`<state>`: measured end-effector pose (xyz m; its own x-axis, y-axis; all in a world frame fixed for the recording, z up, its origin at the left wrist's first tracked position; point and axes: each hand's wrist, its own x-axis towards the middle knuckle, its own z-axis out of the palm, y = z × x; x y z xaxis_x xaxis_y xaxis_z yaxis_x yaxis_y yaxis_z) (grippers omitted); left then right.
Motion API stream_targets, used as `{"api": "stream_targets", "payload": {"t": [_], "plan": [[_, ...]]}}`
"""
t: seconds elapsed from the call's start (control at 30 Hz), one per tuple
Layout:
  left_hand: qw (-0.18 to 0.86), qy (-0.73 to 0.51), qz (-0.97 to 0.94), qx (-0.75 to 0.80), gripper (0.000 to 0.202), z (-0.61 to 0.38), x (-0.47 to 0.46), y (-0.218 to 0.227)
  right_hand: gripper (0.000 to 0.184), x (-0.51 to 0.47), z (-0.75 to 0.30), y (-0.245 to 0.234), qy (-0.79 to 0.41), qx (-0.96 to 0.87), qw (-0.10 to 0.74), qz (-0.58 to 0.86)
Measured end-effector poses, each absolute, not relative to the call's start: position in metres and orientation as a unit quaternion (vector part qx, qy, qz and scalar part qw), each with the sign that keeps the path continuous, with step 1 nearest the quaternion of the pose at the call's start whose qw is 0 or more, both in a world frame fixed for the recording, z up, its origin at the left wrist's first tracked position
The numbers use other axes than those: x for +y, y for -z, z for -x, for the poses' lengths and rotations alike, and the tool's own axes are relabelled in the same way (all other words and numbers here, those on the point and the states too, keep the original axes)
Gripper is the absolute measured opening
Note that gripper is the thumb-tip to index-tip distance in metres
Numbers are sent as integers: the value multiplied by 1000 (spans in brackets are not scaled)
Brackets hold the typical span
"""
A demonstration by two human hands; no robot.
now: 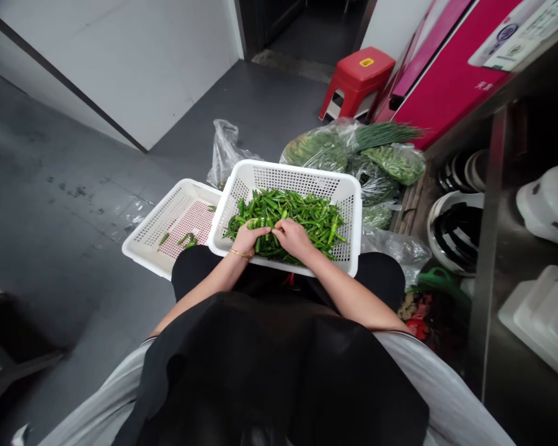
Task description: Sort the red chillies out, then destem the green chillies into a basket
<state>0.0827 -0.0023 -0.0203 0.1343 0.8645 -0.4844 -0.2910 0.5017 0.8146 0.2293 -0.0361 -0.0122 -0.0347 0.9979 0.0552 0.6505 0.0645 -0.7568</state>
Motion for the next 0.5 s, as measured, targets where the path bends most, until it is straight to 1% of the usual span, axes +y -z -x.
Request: {"api": "stream_targets", "payload": {"t": [0.07,0.13,0.2,0.27,0.4,0.43,0.5], "plan": [[684,-391,-337,516,42,-80,2,15,26,-30,-236,2,-298,-687,268,606],[648,-354,-437,513,37,-77,9,6,38,-19,-246,-9,-335,-684,226,607],[613,-315,-528,497,34,-75,17,-5,46,-10,-253,-18,-345,-695,192,600],[626,-293,-542,478,34,-74,23,-13,47,-5,-251,-24,-295,-728,161,598],[730,-289,-411,463,34,-81,23,-21,49,-6,-235,-32,-92,-755,121,638],[746,-286,-386,462,33,-83,21,-22,51,-7,-233,-35,-59,-756,117,642],[760,-280,-364,460,33,-81,19,-25,54,-8,-234,-39,-30,-746,104,657]]}}
